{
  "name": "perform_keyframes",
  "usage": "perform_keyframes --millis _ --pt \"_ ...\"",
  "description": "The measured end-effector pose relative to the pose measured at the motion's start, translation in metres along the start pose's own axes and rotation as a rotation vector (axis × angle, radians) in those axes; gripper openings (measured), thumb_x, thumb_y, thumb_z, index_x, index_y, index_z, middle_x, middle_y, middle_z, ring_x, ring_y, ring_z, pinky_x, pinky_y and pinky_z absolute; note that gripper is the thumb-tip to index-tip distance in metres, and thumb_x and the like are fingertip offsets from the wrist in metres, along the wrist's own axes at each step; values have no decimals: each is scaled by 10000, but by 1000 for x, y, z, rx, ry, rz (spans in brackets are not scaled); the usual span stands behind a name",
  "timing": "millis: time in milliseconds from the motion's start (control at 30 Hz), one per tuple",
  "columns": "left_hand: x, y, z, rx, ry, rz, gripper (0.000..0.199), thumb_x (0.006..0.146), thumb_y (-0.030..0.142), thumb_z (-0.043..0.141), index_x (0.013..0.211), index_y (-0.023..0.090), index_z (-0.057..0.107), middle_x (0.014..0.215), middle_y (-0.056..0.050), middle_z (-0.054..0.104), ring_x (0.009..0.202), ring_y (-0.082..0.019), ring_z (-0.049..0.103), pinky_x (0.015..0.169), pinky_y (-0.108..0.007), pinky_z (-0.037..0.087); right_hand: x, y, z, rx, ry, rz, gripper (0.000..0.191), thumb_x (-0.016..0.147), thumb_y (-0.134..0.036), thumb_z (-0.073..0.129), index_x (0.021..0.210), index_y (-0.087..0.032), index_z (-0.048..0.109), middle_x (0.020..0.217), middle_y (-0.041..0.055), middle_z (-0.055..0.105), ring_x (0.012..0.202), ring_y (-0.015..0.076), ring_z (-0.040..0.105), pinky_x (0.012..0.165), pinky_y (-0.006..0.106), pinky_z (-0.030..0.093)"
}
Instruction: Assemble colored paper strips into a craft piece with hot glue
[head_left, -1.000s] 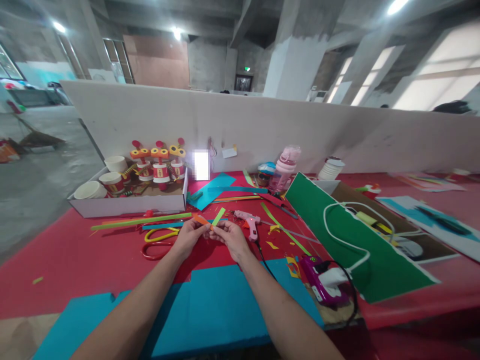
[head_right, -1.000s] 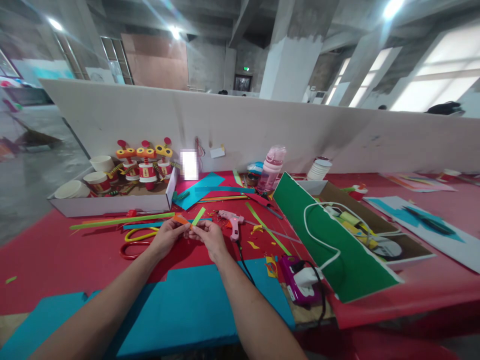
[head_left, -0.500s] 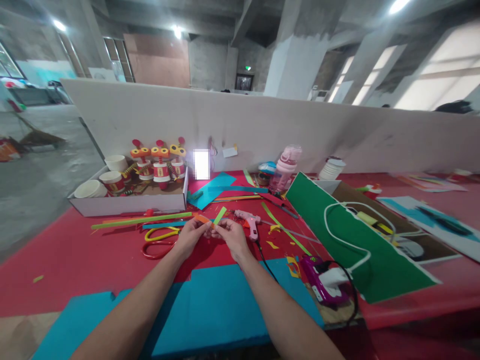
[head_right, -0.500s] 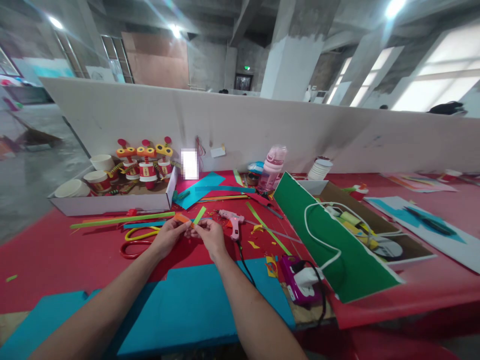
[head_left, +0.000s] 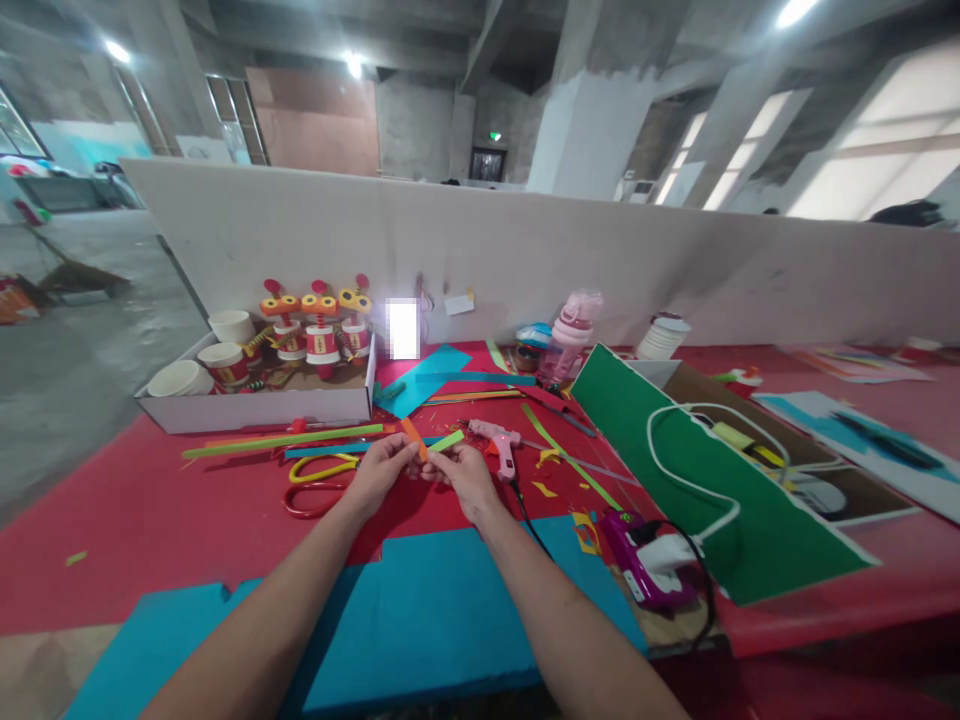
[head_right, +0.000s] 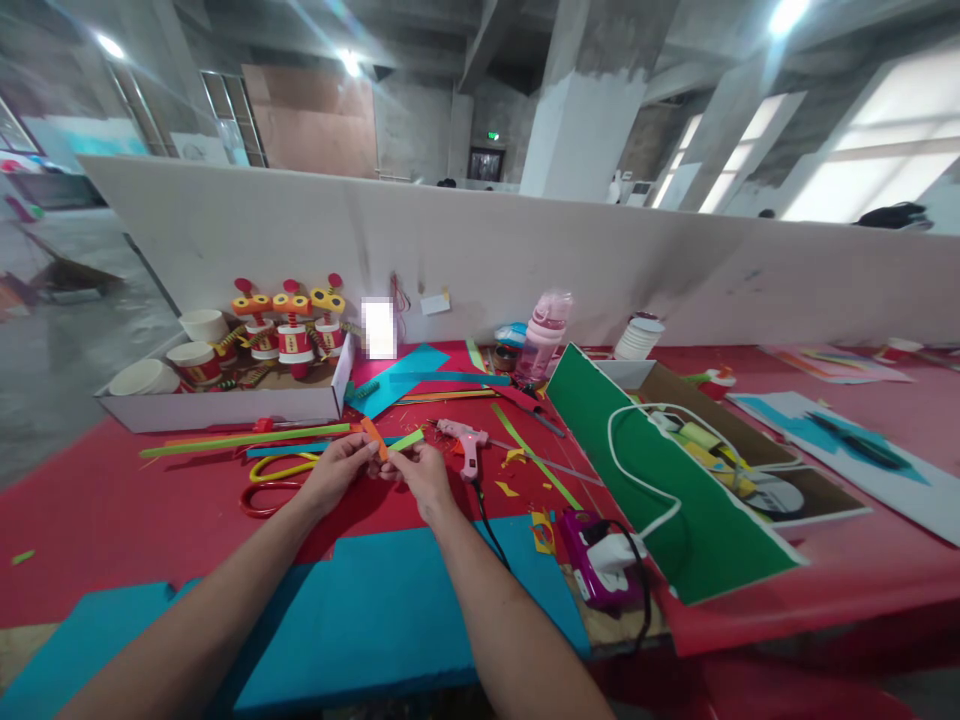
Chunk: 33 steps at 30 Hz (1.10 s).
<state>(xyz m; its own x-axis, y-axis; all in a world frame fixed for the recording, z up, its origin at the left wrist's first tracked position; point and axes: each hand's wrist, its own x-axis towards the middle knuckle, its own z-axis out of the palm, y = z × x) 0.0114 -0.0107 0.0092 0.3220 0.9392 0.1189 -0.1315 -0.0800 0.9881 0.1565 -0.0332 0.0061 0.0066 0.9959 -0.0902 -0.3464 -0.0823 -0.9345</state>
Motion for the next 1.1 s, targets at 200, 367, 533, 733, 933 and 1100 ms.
perform_keyframes --millis 200,367,533,733,933,1100 --pt "-1 2 1 13 28 27 265 774 400 615 744 145 555 580 11 552 507 -89 492 528 -212 384 0 2 3 24 25 -38 309 554 -354 773 716 -129 638 593 5 643 535 122 618 598 268 551" --pt "-1 3 2 79 79 52 269 746 377 647 660 150 533 538 26 534 473 -81 463 492 -206 357 -2 2 4 25 2 -29 305 550 -354 778 718 -131 654 589 2 642 530 119 615 594 266 551" --pt "0 2 2 64 88 46 286 744 384 646 645 154 506 530 28 527 470 -80 462 490 -208 359 1 5 3 44 -5 -41 278 565 -340 771 705 -128 659 584 8 648 528 116 612 579 250 545" --pt "-1 2 8 9 26 7 276 716 387 669 794 149 553 612 19 579 476 -76 483 489 -206 379 3 8 5 112 112 -82 270 584 -330 761 710 -125 639 587 12 655 531 125 621 607 276 556" --pt "-1 1 9 11 46 1 249 691 350 689 712 146 548 600 14 578 479 -80 495 490 -210 387 4 9 4 113 49 -71 269 595 -330 758 725 -118 657 611 21 658 542 118 618 618 267 545" --pt "-2 3 8 -8 22 -22 246 712 358 673 728 141 556 591 7 578 479 -81 491 491 -208 385 3 7 3 55 42 -86 250 611 -327 742 735 -122 672 631 25 663 546 118 615 612 267 541"
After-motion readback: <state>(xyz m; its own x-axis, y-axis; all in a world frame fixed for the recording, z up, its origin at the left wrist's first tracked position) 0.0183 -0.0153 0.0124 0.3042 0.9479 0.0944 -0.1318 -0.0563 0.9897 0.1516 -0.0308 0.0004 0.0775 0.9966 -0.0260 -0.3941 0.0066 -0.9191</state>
